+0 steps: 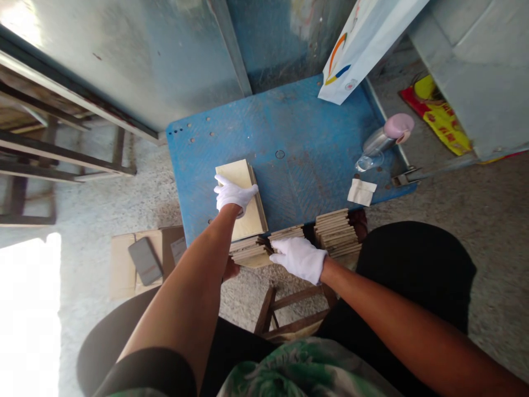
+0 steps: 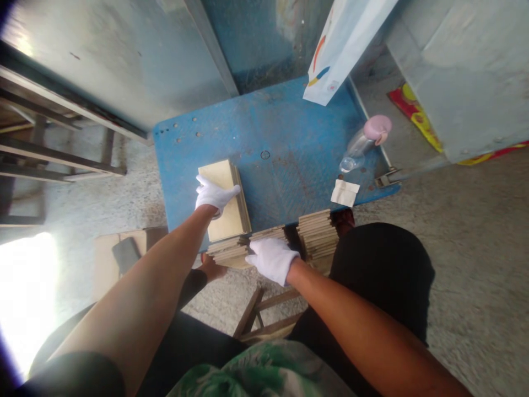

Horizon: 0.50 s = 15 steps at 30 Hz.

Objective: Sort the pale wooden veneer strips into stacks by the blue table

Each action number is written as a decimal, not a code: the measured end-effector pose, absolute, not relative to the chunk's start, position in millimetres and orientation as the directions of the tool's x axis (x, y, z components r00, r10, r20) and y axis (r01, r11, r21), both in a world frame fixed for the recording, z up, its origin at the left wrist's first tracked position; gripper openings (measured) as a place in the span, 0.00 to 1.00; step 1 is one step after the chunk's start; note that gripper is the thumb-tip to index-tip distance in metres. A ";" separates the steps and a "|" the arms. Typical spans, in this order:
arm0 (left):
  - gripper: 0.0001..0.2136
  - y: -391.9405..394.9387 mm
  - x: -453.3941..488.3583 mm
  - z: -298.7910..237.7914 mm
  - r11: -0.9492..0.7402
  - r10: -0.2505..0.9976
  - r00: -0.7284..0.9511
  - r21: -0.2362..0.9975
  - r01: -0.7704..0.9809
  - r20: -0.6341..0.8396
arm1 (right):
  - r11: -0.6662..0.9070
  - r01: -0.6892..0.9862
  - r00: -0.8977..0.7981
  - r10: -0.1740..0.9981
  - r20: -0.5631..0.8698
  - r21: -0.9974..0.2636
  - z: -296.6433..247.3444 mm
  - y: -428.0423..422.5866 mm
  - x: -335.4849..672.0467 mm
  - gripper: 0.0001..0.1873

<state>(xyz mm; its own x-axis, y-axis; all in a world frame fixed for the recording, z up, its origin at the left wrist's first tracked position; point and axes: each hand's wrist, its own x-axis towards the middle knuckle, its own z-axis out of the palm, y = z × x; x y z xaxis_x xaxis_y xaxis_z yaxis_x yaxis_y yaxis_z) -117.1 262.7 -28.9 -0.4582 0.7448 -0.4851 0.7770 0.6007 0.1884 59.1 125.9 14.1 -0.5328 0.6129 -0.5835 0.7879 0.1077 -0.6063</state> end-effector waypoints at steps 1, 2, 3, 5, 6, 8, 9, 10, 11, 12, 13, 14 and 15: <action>0.62 263.4 -116.9 -29.2 0.601 0.743 -0.458 0.184 0.778 -0.489 | 0.103 0.787 -0.533 0.612 -0.585 -0.609 13.4 125.4 58.9 0.18; 0.61 264.1 -116.6 -29.4 0.601 0.741 -0.460 0.179 0.779 -0.489 | 0.099 0.784 -0.533 0.613 -0.583 -0.613 12.3 124.7 58.9 0.18; 0.61 264.6 -116.4 -29.8 0.602 0.740 -0.463 0.173 0.779 -0.488 | 0.098 0.780 -0.535 0.617 -0.577 -0.618 10.7 124.0 58.9 0.18; 0.60 265.1 -116.5 -30.8 0.604 0.739 -0.470 0.164 0.780 -0.483 | 0.108 0.771 -0.543 0.626 -0.560 -0.628 7.3 122.7 59.1 0.17; 0.60 265.2 -117.0 -31.5 0.604 0.740 -0.472 0.166 0.779 -0.478 | 0.115 0.767 -0.547 0.631 -0.549 -0.631 6.1 122.3 59.3 0.17; 0.59 265.1 -119.7 -32.9 0.605 0.747 -0.469 0.189 0.773 -0.471 | 0.118 0.762 -0.548 0.641 -0.537 -0.637 5.9 122.7 59.6 0.16; 0.59 264.8 -122.1 -33.3 0.609 0.750 -0.469 0.208 0.766 -0.467 | 0.109 0.762 -0.542 0.646 -0.537 -0.638 7.2 123.5 59.7 0.16; 0.60 264.4 -125.0 -33.1 0.615 0.751 -0.472 0.227 0.755 -0.462 | 0.093 0.762 -0.533 0.651 -0.540 -0.641 9.4 124.6 59.8 0.15; 0.60 263.6 -128.4 -32.1 0.626 0.747 -0.482 0.241 0.741 -0.458 | 0.072 0.761 -0.523 0.656 -0.545 -0.644 12.0 125.8 59.7 0.15; 0.60 262.3 -132.0 -29.8 0.639 0.742 -0.496 0.253 0.727 -0.451 | 0.051 0.759 -0.514 0.659 -0.549 -0.649 14.7 126.9 59.5 0.15; 0.59 260.4 -135.5 -26.2 0.648 0.740 -0.508 0.263 0.715 -0.441 | 0.030 0.753 -0.508 0.662 -0.551 -0.657 16.9 127.7 59.1 0.14; 0.58 257.6 -138.7 -21.2 0.650 0.742 -0.515 0.275 0.709 -0.428 | 0.009 0.743 -0.503 0.667 -0.549 -0.669 18.2 128.0 58.5 0.15; 0.57 253.7 -141.3 -15.0 0.645 0.750 -0.515 0.289 0.707 -0.414 | -0.017 0.729 -0.494 0.679 -0.543 -0.684 18.4 127.7 57.8 0.16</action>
